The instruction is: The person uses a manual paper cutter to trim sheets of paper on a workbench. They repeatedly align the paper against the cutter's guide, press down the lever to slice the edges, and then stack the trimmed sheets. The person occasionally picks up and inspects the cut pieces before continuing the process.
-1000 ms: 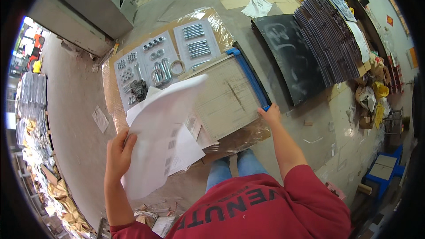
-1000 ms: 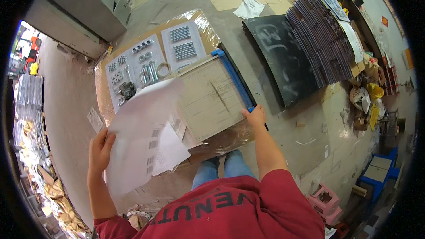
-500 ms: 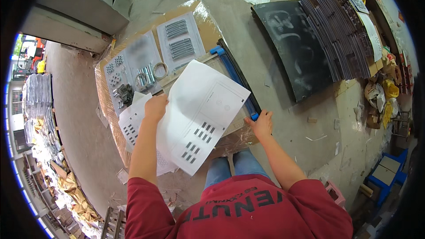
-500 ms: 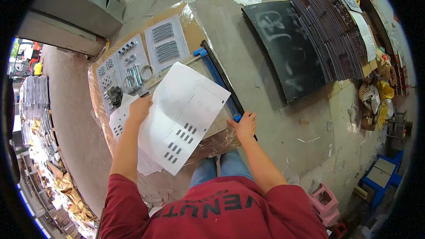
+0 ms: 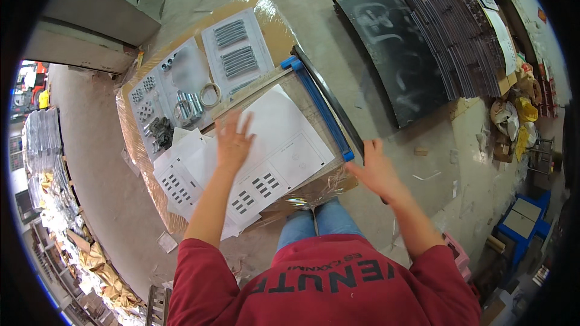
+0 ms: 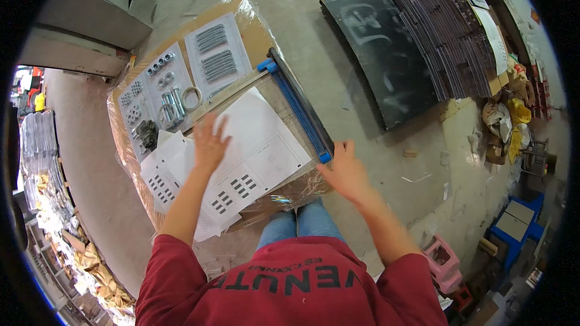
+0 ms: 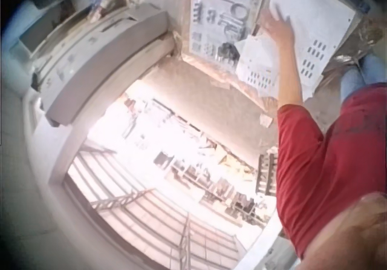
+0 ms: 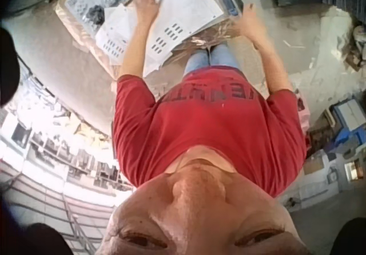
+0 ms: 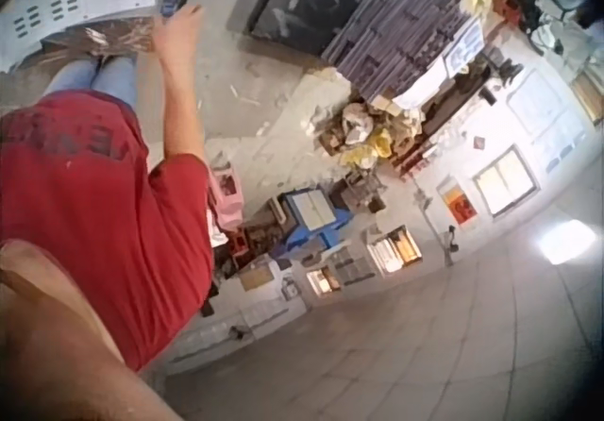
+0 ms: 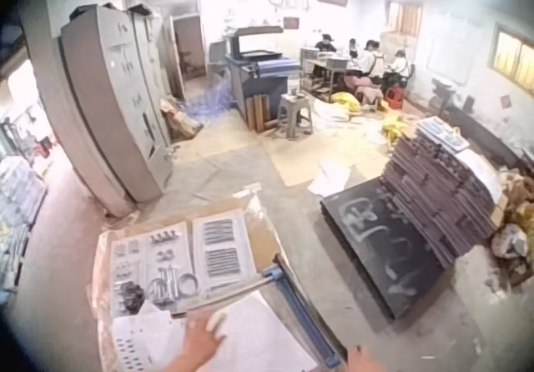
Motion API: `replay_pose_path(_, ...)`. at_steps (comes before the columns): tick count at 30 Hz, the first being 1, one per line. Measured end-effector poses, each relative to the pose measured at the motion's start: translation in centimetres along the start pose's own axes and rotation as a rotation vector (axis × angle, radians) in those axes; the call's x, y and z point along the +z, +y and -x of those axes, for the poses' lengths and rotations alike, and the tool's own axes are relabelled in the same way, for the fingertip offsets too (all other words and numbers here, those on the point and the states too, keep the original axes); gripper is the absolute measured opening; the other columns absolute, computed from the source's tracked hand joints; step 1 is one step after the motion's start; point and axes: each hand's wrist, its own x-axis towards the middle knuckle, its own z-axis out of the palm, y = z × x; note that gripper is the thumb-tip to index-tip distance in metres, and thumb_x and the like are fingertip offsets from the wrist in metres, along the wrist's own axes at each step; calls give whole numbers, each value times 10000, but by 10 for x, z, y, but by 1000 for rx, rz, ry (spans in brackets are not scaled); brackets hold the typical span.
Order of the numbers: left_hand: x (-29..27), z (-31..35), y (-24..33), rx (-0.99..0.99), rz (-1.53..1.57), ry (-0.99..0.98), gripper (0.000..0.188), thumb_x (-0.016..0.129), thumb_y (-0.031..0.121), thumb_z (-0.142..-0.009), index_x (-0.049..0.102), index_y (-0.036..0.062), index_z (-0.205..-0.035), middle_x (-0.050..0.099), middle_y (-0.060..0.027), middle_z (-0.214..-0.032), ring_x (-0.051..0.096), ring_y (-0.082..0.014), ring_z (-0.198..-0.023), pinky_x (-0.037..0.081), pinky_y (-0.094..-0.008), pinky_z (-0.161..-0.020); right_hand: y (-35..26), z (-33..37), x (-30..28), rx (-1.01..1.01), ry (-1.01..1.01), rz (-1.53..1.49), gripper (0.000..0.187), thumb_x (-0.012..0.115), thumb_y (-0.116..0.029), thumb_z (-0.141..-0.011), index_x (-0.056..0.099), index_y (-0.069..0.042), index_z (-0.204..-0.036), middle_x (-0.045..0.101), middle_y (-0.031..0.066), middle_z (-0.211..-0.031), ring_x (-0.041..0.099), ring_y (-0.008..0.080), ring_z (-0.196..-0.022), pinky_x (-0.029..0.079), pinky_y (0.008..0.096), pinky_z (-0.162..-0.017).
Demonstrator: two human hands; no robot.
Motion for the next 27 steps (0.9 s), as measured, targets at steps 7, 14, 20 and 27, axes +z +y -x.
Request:
replay_pose_path(7, 27, -38, 63, 78, 102, -51, 572, 472, 547, -956, 393, 342, -1485, 183, -5, -1628, 72, -275, -1511, 46, -624, -1167, -54, -38, -147, -216, -437, -825, 468, 559, -363, -1001, 574, 10, -1283, 551, 0, -952, 550, 52, -735, 456, 198, -609)
replay_pose_path(14, 29, -68, 78, 194, 172, -95, 563, 496, 517, -957, 407, 324, -1478, 228, -7, -1614, 121, -278, -1504, 62, -568, -1195, -15, -68, -105, -285, -336, -1219, 663, 590, -501, -951, 532, 50, -1315, 664, 34, -1020, 589, 25, -777, 457, 176, -637)
replay_pose_path(20, 39, -95, 81, 191, 169, -80, 639, 506, 497, -958, 369, 193, -1503, 242, -14, -1607, 148, -245, -1499, 69, -539, -1209, -5, -101, -61, -103, -397, -1299, 416, 611, -273, -969, 587, 39, -1244, 671, 109, -1164, 656, 134, -971, 534, 281, -788)
replay_pose_path(27, 41, -104, 94, 140, 217, -52, 665, 547, 439, -951, 360, 113, -1500, 243, -32, -1606, 165, -245, -1495, 105, -487, -1219, 36, -168, 86, 54, 93, -799, 252, 638, -194, -919, 670, -18, -1097, 713, 111, -932, 655, 174, -811, 506, 301, -745)
